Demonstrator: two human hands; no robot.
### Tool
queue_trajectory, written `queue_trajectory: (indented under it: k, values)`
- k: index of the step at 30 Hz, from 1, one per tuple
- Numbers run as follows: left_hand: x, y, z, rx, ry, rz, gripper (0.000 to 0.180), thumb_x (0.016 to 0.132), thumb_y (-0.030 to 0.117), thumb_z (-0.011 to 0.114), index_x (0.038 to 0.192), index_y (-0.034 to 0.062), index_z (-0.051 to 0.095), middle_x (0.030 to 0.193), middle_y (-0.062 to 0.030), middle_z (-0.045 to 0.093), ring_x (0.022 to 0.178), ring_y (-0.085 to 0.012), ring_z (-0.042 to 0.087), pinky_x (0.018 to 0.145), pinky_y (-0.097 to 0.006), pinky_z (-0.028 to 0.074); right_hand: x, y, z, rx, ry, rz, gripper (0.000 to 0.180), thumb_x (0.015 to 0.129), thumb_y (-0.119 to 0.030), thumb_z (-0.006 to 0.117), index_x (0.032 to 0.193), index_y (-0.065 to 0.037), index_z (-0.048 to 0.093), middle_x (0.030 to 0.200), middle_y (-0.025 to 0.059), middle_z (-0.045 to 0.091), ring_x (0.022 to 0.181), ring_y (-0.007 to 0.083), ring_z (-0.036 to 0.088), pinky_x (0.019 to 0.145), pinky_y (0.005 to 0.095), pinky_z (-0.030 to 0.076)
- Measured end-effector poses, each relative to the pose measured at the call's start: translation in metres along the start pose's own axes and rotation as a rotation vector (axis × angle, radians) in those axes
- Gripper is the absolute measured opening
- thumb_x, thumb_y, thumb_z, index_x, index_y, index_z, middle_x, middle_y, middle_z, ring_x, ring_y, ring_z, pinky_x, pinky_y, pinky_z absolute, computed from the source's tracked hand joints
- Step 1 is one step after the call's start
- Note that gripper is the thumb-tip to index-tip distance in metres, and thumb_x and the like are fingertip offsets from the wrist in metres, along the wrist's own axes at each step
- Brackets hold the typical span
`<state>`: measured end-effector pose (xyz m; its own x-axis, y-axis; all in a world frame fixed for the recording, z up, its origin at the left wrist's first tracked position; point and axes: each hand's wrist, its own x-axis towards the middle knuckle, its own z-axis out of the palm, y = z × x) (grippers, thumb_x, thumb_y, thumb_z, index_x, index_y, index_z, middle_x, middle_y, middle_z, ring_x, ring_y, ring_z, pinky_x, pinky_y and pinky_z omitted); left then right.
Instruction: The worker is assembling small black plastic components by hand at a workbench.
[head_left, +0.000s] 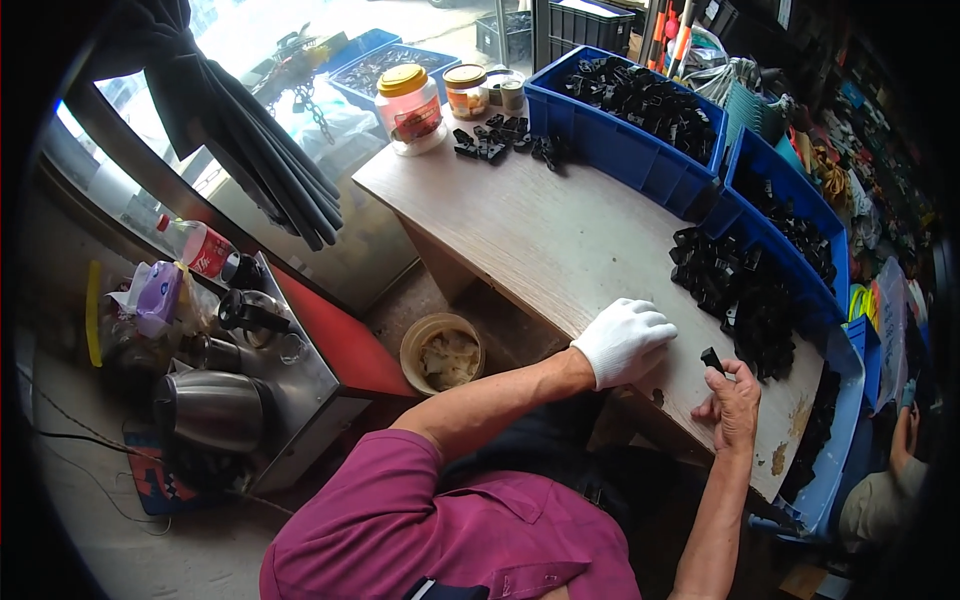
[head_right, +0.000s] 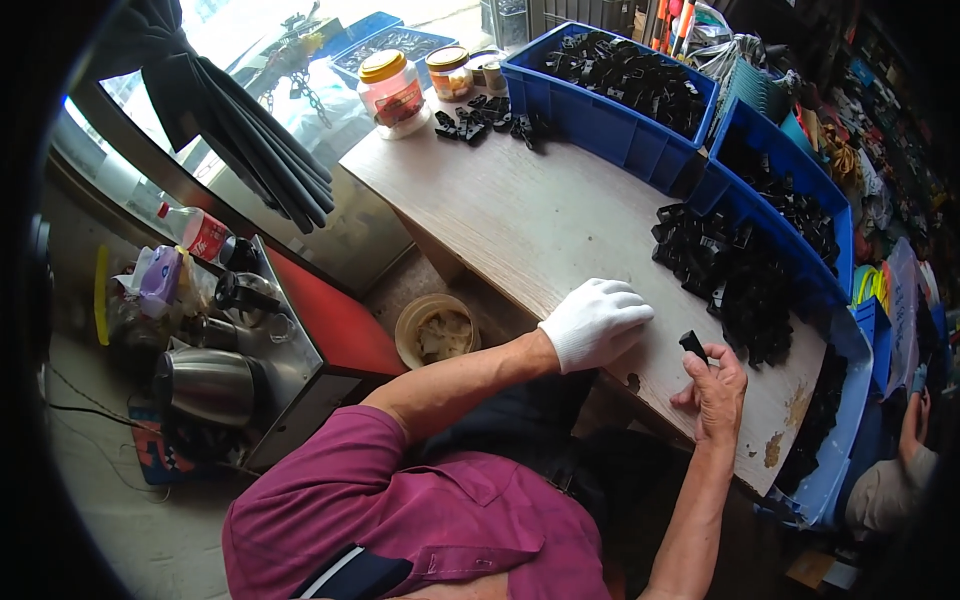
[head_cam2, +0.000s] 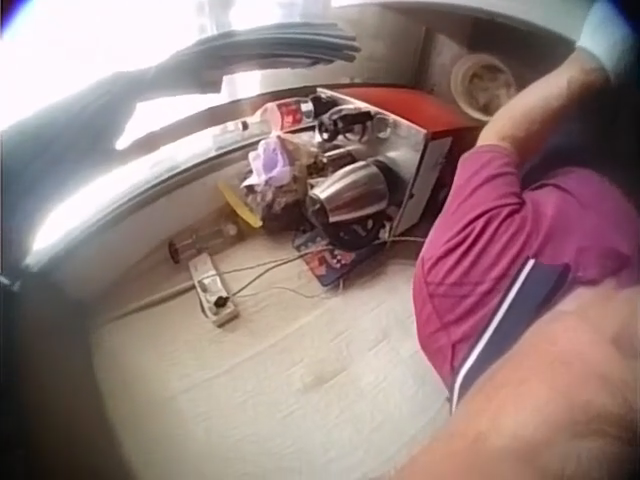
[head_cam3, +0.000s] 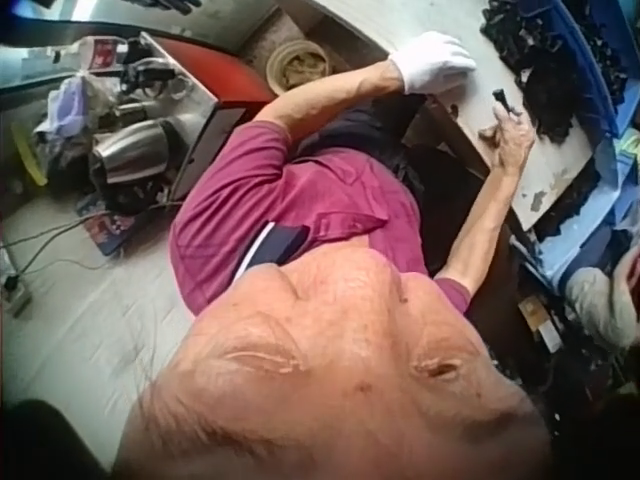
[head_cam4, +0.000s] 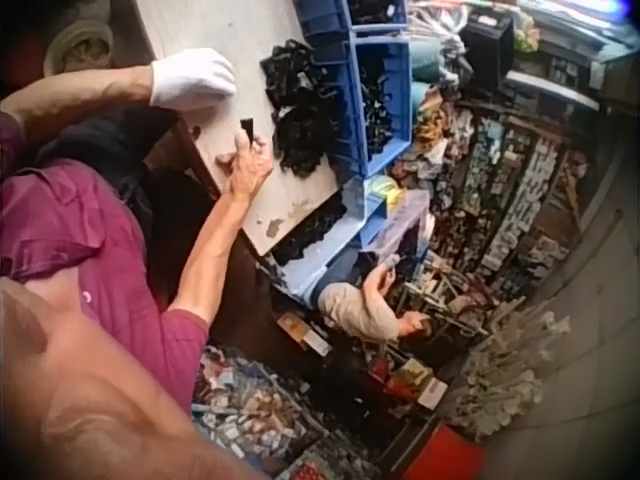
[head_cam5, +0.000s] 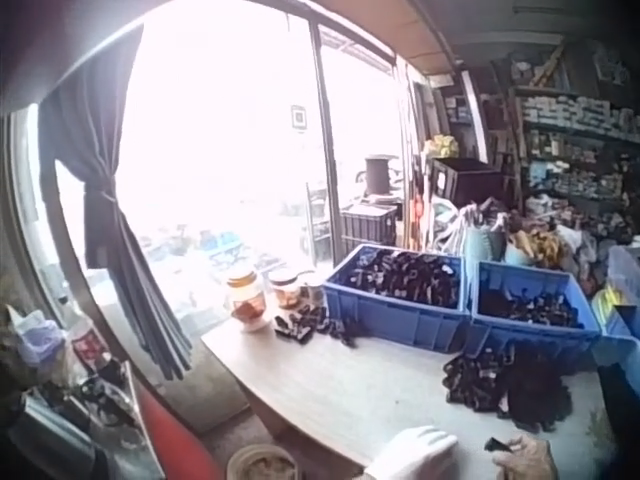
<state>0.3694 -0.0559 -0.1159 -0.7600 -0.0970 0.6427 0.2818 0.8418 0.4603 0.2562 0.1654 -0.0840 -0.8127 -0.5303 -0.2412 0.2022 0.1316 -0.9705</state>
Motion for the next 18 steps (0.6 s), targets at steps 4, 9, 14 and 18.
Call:
queue_trajectory:
  k: [4, 9, 14, 18]
  values:
    - [0.001, -0.002, 0.002, 0.027, -0.026, 0.007, 0.014, 0.083, 0.015, 0.071, 0.095, 0.0096, 0.066, 0.095, -0.0082, 0.070, 0.095, -0.0309, 0.066, 0.080, -0.043, 0.052, -0.003, 0.007, -0.040, 0.024, 0.129, -0.019, 0.041, 0.085, -0.022, 0.083, 0.111, -0.003, 0.058, 0.052, -0.0025, 0.049, 0.038, 0.0108, 0.050, 0.043, 0.0293, 0.053]
    - [0.003, 0.001, 0.003, 0.045, -0.010, 0.000, 0.012, 0.083, 0.016, 0.071, 0.091, 0.0094, 0.063, 0.091, -0.0082, 0.068, 0.091, -0.0303, 0.065, 0.079, -0.043, 0.051, -0.016, 0.010, -0.116, 0.077, 0.339, -0.013, 0.034, 0.090, -0.027, 0.080, 0.108, -0.009, 0.058, 0.049, -0.0030, 0.043, 0.039, 0.0108, 0.048, 0.045, 0.0294, 0.052]
    - [0.003, 0.002, 0.004, 0.044, -0.012, -0.006, 0.013, 0.083, 0.016, 0.071, 0.089, 0.0096, 0.063, 0.090, -0.0079, 0.067, 0.091, -0.0304, 0.065, 0.079, -0.043, 0.051, -0.010, 0.010, -0.210, 0.226, 0.836, -0.017, 0.026, 0.089, -0.034, 0.080, 0.102, -0.014, 0.071, 0.050, -0.0018, 0.038, 0.050, 0.0131, 0.051, 0.060, 0.0379, 0.058]
    - [0.002, 0.002, 0.004, 0.066, -0.030, -0.002, 0.014, 0.082, 0.016, 0.072, 0.090, 0.0097, 0.063, 0.092, -0.0078, 0.068, 0.093, -0.0300, 0.065, 0.080, -0.042, 0.051, -0.002, 0.019, -0.222, 0.338, 0.934, -0.030, 0.027, 0.090, -0.033, 0.079, 0.109, -0.014, 0.073, 0.051, -0.0004, 0.039, 0.054, 0.0152, 0.054, 0.067, 0.0417, 0.060]
